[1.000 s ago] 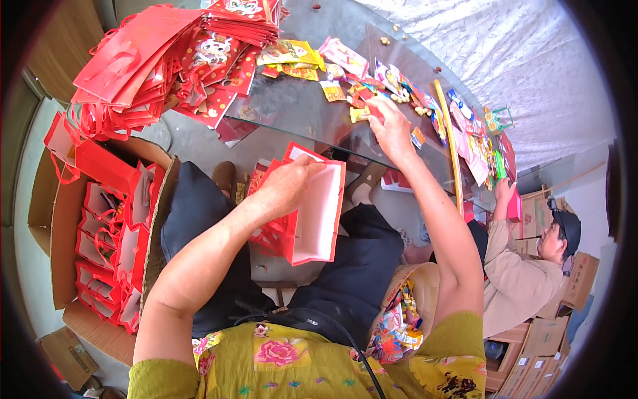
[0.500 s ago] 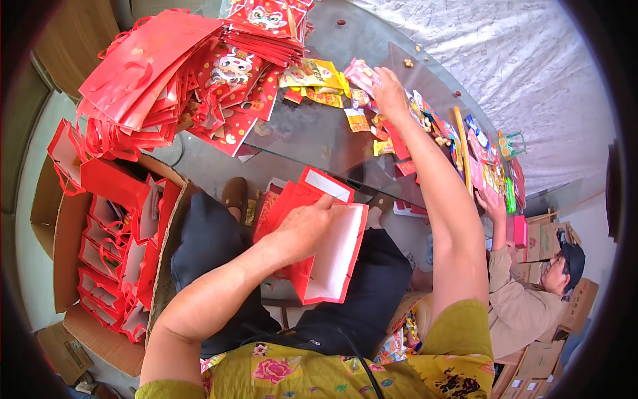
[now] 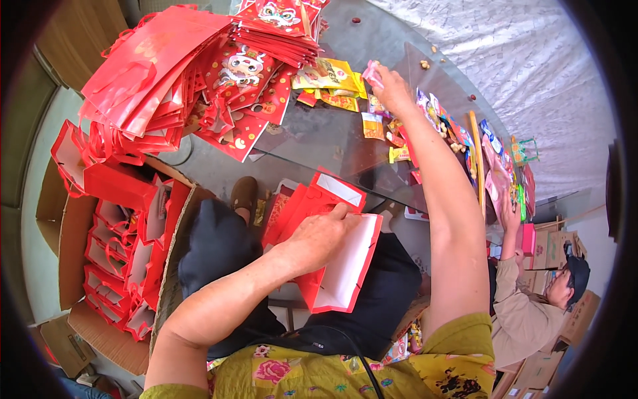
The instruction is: Packing snacks and candies into decorative red gift bags.
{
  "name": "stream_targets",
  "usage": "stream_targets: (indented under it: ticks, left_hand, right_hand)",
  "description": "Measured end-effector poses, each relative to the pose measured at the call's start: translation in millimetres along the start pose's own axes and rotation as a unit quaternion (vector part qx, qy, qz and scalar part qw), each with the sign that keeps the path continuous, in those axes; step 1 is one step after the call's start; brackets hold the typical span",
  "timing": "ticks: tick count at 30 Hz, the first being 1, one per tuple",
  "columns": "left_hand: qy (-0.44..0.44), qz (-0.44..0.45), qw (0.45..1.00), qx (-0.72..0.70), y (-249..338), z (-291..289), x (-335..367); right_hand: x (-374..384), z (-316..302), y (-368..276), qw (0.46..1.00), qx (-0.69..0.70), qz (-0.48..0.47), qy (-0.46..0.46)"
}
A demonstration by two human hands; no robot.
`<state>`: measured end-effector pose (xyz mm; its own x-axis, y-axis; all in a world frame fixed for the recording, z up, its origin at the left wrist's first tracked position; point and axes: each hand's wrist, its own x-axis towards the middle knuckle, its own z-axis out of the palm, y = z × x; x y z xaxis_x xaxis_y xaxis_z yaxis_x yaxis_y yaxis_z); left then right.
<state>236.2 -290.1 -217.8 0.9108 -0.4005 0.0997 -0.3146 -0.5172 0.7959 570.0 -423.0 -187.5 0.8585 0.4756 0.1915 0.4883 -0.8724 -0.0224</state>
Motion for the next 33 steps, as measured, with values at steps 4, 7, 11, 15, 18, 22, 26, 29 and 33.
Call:
stream_targets:
  ticks: [4,7,11,15,18,22,26,29,33]
  left_hand:
    - [-0.001,-0.016,1.000,-0.012,1,-2,1]
    - [0.002,-0.021,1.000,-0.014,-2,-2,3]
    - [0.008,-0.016,1.000,-0.017,-9,4,5]
    - [0.025,0.023,0.999,0.016,-21,12,6]
    - [0.072,0.052,0.996,-0.021,-25,12,2]
    - [0.062,0.030,0.997,-0.024,-20,7,0]
    - [0.056,0.020,0.998,-0.018,-14,2,3]
    - [0.052,-0.001,0.999,-0.013,-13,4,3]
    - [0.065,-0.003,0.998,0.002,-16,6,4]
  right_hand:
    - [-12,-12,-11,0.995,-0.037,-0.036,0.088]
    - [-20,-33,-9,0.989,-0.016,-0.032,0.143]
    - [-43,-66,-9,0.968,0.072,-0.036,0.240]
    - [-104,-102,-16,0.919,0.321,0.036,0.227]
    - [-177,-113,-35,0.779,0.591,0.023,0.206]
    - [-287,-126,-64,0.743,0.623,0.136,0.205]
    - [-357,-113,-101,0.694,0.668,0.182,0.199]
    - [-377,-102,-118,0.700,0.670,0.184,0.168]
    - [-379,-85,-137,0.765,0.592,0.206,0.149]
